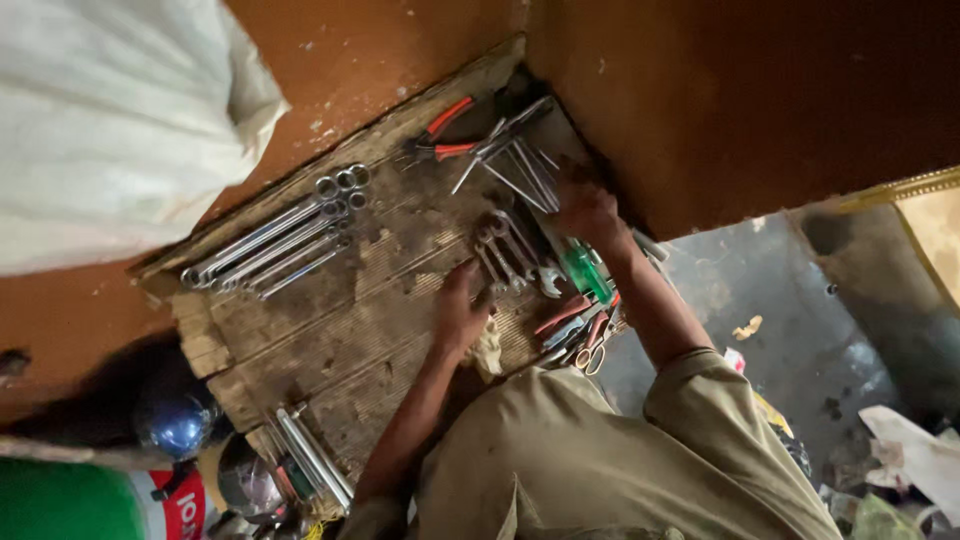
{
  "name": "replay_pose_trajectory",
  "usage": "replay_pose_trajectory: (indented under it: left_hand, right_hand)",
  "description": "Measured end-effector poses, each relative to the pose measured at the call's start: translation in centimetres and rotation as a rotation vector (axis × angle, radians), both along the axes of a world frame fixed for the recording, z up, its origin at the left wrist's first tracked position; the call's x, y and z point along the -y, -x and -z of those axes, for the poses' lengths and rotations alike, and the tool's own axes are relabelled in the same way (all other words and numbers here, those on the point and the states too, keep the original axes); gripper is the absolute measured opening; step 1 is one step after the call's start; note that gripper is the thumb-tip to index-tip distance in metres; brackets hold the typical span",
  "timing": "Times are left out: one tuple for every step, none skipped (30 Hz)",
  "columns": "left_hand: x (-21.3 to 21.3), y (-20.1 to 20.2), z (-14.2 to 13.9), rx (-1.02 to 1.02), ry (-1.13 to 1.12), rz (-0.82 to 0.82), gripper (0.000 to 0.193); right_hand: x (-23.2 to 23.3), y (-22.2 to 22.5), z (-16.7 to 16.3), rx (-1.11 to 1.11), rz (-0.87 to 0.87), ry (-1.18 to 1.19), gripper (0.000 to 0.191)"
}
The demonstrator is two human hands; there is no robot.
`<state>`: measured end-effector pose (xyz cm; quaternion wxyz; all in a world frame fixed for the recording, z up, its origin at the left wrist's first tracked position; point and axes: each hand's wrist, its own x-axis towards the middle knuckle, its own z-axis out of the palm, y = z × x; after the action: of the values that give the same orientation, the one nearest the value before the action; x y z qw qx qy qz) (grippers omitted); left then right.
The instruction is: The person wipes multiple metal tools with a cloth on a cluttered workbench. They handle wrenches and T-shaped tools one at a time, wiping each and placing them back on the bench.
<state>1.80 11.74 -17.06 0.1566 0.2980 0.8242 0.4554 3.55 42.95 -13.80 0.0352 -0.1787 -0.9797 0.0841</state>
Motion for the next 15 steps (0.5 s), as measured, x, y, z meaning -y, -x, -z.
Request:
replay_pose_trajectory:
  left_hand:
    - [-1.4, 0.9, -0.2, 0.051, -0.045, 0.026, 0.057]
    - [-3.2, 1.6, -0.2, 0.106, -0.089, 0.054, 0.055]
    - [-4.8, 2.1, -0.1, 0.16, -0.134, 0.081, 0.054]
    - [-6.2, 2.4, 0.1, 0.191, -0.152, 0.089, 0.054]
    - [-7.6, 2.8, 0.4, 0.22, -0.17, 0.096, 0.055]
    - [-8.9, 3.1, 0.7, 0.245, -0.189, 0.102, 0.055]
    - [-10.1, 3.4, 0.9, 0.184, -0.2, 0.091, 0.057]
    - [-11.1, 3.5, 1.1, 0.126, -0.21, 0.079, 0.058]
    - [-11.7, 3.3, 1.2, 0.071, -0.218, 0.066, 0.059]
    - [-12.1, 3.1, 1.2, 0.133, -0.22, 0.056, 0.058]
    - [-12.6, 3.1, 1.1, 0.189, -0.225, 0.045, 0.056]
    - [-13.0, 3.1, 1.0, 0.243, -0.232, 0.032, 0.055]
    - [-13.1, 3.1, 0.8, 0.234, -0.212, 0.024, 0.058]
    - [-13.2, 3.1, 0.7, 0.226, -0.19, 0.015, 0.06]
    - [-13.3, 3.1, 0.5, 0.219, -0.167, 0.004, 0.063]
  right_hand:
    - [0.5, -0.2, 0.4, 0.016, 0.02, -0.035, 0.108]
    - [1.3, -0.6, 0.7, 0.037, 0.042, -0.069, 0.106]
    - [1.9, -0.8, 0.8, 0.056, 0.063, -0.105, 0.105]
    - [2.4, -0.7, 0.7, 0.072, 0.082, -0.144, 0.104]
    - [2.6, -0.5, 0.4, 0.043, 0.092, -0.13, 0.105]
    - [2.7, -0.1, 0.0, 0.009, 0.101, -0.119, 0.107]
    - [2.7, 0.2, -0.5, -0.026, 0.108, -0.108, 0.108]
    - [2.7, 0.4, -1.1, -0.008, 0.117, -0.072, 0.107]
    - [2.9, 0.3, -1.6, 0.013, 0.125, -0.033, 0.105]
    - [3.1, 0.2, -2.2, 0.034, 0.13, 0.006, 0.104]
    - [3.3, 0.1, -2.7, 0.04, 0.145, 0.029, 0.096]
    - [3.5, 0.1, -3.1, 0.043, 0.157, 0.051, 0.089]
    - [3.7, 0.1, -3.4, 0.047, 0.167, 0.076, 0.082]
    - [3.8, 0.1, -3.6, 0.05, 0.179, 0.132, 0.079]
    - [3.9, 0.2, -3.7, 0.053, 0.19, 0.188, 0.077]
